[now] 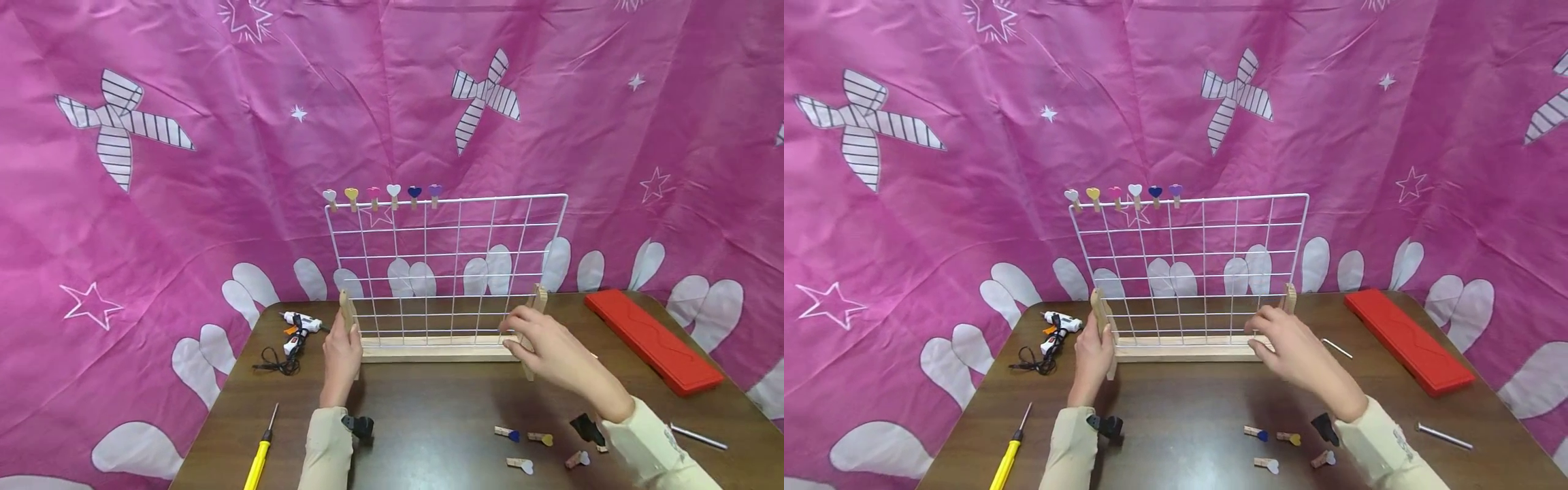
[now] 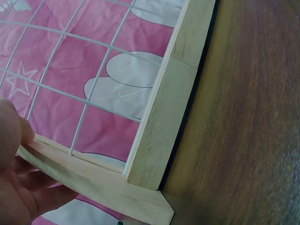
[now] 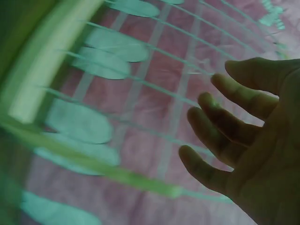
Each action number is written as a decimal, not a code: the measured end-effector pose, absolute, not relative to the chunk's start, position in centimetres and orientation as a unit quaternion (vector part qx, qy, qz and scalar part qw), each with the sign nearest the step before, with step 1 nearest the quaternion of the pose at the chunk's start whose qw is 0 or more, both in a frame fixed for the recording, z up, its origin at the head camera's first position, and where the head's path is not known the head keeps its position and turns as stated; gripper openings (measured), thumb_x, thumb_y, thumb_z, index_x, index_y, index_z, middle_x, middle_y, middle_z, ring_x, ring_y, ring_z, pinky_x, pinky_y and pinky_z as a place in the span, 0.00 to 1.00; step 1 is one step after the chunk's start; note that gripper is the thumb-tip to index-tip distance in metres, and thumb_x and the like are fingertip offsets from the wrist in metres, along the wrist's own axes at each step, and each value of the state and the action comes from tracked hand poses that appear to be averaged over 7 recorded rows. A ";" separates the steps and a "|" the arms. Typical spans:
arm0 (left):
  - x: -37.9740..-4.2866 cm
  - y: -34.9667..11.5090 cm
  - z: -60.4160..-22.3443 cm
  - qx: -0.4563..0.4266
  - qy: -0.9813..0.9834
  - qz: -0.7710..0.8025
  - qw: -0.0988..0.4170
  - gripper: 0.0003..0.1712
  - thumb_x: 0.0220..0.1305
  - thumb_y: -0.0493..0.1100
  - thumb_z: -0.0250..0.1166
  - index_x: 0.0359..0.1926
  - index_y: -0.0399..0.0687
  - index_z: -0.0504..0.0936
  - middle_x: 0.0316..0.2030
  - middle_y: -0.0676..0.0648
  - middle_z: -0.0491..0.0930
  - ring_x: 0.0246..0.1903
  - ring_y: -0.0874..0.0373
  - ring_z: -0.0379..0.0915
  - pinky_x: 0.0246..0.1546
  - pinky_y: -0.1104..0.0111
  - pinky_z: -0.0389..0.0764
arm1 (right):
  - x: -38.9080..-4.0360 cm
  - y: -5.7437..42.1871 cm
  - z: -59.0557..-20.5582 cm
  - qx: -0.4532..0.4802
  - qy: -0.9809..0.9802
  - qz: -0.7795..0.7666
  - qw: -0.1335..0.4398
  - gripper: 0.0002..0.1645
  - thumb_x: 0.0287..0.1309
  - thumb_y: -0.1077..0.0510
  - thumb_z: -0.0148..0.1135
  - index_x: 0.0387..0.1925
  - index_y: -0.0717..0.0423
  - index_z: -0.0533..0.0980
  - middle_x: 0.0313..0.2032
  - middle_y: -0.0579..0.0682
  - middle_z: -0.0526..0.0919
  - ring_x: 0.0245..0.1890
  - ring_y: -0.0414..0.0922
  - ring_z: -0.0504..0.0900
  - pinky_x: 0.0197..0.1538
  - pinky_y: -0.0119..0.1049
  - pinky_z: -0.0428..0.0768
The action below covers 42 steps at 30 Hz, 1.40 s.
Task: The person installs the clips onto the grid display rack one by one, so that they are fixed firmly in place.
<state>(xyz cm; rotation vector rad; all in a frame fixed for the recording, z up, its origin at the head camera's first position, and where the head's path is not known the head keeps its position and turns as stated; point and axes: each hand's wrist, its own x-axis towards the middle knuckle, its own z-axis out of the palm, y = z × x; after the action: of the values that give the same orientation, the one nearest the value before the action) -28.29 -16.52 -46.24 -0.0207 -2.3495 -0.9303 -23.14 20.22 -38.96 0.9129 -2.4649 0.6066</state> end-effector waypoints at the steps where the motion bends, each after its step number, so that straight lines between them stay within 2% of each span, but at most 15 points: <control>1: -28.2 -16.7 -46.2 -0.003 -0.887 -0.352 0.300 0.28 0.63 0.36 0.57 0.64 0.42 0.64 0.50 0.32 0.75 0.44 0.36 0.75 0.43 0.43 0.73 | -23.0 20.3 -39.8 0.331 -0.895 0.220 0.205 0.10 0.48 0.59 0.66 0.36 0.49 0.78 0.36 0.42 0.76 0.30 0.36 0.75 0.33 0.36 0.75; 4: -27.9 -17.2 -46.2 0.004 -0.886 -0.352 0.301 0.27 0.63 0.36 0.56 0.63 0.42 0.64 0.49 0.31 0.75 0.44 0.35 0.74 0.43 0.43 0.73 | -22.4 20.8 -41.9 0.340 -0.901 0.220 0.154 0.09 0.48 0.58 0.67 0.34 0.46 0.78 0.35 0.40 0.75 0.26 0.33 0.72 0.30 0.34 0.73; 10: -28.1 -17.2 -46.3 0.003 -0.885 -0.355 0.300 0.27 0.63 0.37 0.56 0.63 0.42 0.64 0.49 0.32 0.76 0.43 0.35 0.75 0.42 0.43 0.74 | -20.4 22.5 -46.2 0.342 -0.918 0.197 0.042 0.10 0.39 0.56 0.71 0.27 0.43 0.79 0.35 0.45 0.78 0.34 0.43 0.77 0.35 0.46 0.74; 12: -28.3 -16.9 -46.4 -0.003 -0.888 -0.355 0.292 0.27 0.63 0.37 0.56 0.64 0.43 0.64 0.50 0.33 0.75 0.44 0.36 0.75 0.43 0.44 0.74 | -19.5 23.3 -47.5 0.333 -0.923 0.192 0.007 0.11 0.35 0.57 0.72 0.24 0.42 0.78 0.31 0.40 0.75 0.30 0.40 0.73 0.31 0.42 0.72; 16: -28.5 -16.5 -46.6 -0.022 -0.889 -0.349 0.295 0.28 0.63 0.37 0.56 0.64 0.42 0.63 0.52 0.33 0.74 0.45 0.37 0.74 0.43 0.44 0.73 | -18.4 24.4 -49.4 0.335 -0.920 0.202 -0.017 0.13 0.30 0.59 0.73 0.20 0.41 0.76 0.25 0.34 0.67 0.25 0.33 0.65 0.24 0.31 0.64; 20: -28.6 -16.5 -46.7 -0.023 -0.885 -0.345 0.312 0.28 0.61 0.36 0.57 0.63 0.42 0.65 0.50 0.34 0.75 0.43 0.36 0.75 0.41 0.43 0.74 | -18.3 24.6 -50.3 0.359 -0.910 0.210 0.003 0.15 0.28 0.60 0.74 0.18 0.41 0.75 0.22 0.32 0.64 0.24 0.31 0.61 0.22 0.28 0.60; 25: -28.6 -16.5 -46.5 -0.019 -0.887 -0.348 0.302 0.28 0.62 0.37 0.56 0.63 0.43 0.64 0.51 0.34 0.75 0.44 0.37 0.75 0.42 0.44 0.74 | -18.6 24.5 -50.6 0.372 -0.904 0.210 0.024 0.17 0.27 0.61 0.73 0.15 0.39 0.72 0.21 0.31 0.63 0.23 0.30 0.61 0.22 0.27 0.60; 31: -28.3 -16.6 -46.3 -0.015 -0.888 -0.354 0.294 0.28 0.63 0.37 0.56 0.64 0.43 0.63 0.51 0.34 0.75 0.44 0.37 0.75 0.43 0.45 0.75 | -18.8 24.5 -49.8 0.358 -0.906 0.222 -0.036 0.16 0.31 0.61 0.72 0.16 0.40 0.71 0.22 0.31 0.62 0.23 0.31 0.61 0.24 0.28 0.60; 34: -28.2 -16.7 -46.5 -0.005 -0.887 -0.352 0.300 0.27 0.63 0.37 0.56 0.64 0.43 0.64 0.50 0.33 0.75 0.43 0.37 0.75 0.41 0.44 0.75 | -19.0 24.4 -48.8 0.355 -0.904 0.237 -0.037 0.17 0.33 0.60 0.70 0.15 0.39 0.69 0.22 0.32 0.62 0.23 0.31 0.61 0.24 0.27 0.60; 37: -28.2 -16.8 -46.5 0.002 -0.885 -0.349 0.307 0.27 0.63 0.36 0.57 0.63 0.43 0.64 0.49 0.33 0.76 0.43 0.37 0.76 0.41 0.44 0.75 | -19.4 24.2 -47.4 0.369 -0.894 0.256 0.011 0.19 0.33 0.59 0.70 0.16 0.35 0.68 0.22 0.32 0.64 0.23 0.30 0.63 0.23 0.25 0.61; 42: -28.3 -16.7 -46.5 -0.014 -0.886 -0.347 0.307 0.28 0.62 0.36 0.56 0.64 0.41 0.64 0.51 0.33 0.75 0.44 0.37 0.75 0.41 0.44 0.75 | -20.5 24.0 -44.1 0.409 -0.856 0.287 0.134 0.21 0.32 0.63 0.71 0.22 0.34 0.72 0.27 0.31 0.70 0.26 0.29 0.68 0.28 0.22 0.65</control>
<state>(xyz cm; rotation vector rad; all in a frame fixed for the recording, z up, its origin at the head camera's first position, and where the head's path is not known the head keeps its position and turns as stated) -28.33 -16.72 -46.53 -0.0375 -2.3432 -0.9170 -20.48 24.01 -44.08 1.1859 -2.4803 0.8309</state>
